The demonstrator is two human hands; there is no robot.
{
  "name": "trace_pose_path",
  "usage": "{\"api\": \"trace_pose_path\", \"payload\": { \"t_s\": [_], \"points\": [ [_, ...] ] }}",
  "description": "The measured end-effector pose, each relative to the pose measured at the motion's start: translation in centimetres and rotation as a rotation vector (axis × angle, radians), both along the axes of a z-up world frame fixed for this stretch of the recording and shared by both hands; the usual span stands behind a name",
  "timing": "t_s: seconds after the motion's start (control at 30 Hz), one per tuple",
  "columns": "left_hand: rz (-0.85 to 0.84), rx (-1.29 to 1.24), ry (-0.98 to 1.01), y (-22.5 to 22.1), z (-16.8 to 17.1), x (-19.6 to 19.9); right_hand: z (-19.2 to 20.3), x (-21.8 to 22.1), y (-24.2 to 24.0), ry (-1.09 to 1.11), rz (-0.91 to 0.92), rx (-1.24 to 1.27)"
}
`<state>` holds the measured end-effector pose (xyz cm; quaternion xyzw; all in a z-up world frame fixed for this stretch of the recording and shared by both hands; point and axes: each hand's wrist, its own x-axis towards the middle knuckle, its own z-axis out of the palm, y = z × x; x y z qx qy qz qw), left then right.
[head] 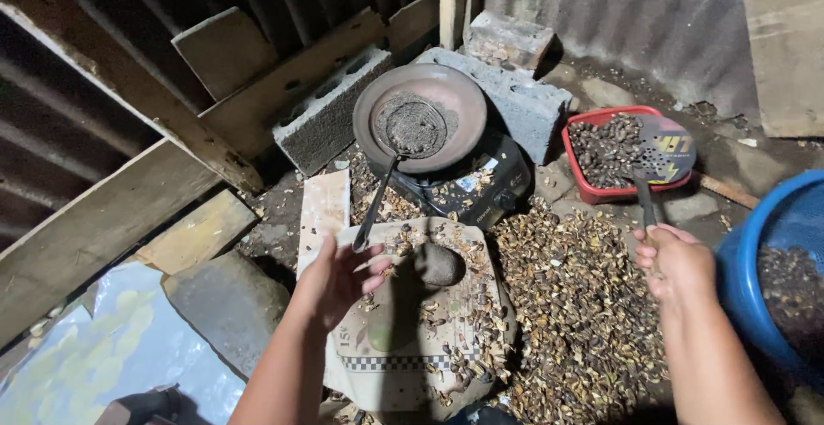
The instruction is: Cracking nuts using a stone and flattening small food portions with a wooden mallet on a plastic sheet.
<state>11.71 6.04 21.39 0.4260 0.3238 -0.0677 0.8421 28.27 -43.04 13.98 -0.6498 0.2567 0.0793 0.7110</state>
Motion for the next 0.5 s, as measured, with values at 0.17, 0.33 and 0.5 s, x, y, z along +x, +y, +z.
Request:
{"api": "trace_pose_path", "payload": {
  "t_s": [0.17,0.33,0.5],
  "points": [
    [-0.012,0.041,0.023,-1.7,3.2,3.2,-1.9,1.1,-1.3,-0.125,0.000,0.005],
    [-0.002,0.151,0.046,-1.7,-0.1,4.7,3.9,-0.4,1.8,-0.120,0.105,-0.150],
    [0.006,0.148,-0.002,-1.5,0.5,4.0,4.2,1.1,4.5,-0.262,0.153,0.038]
  ]
}}
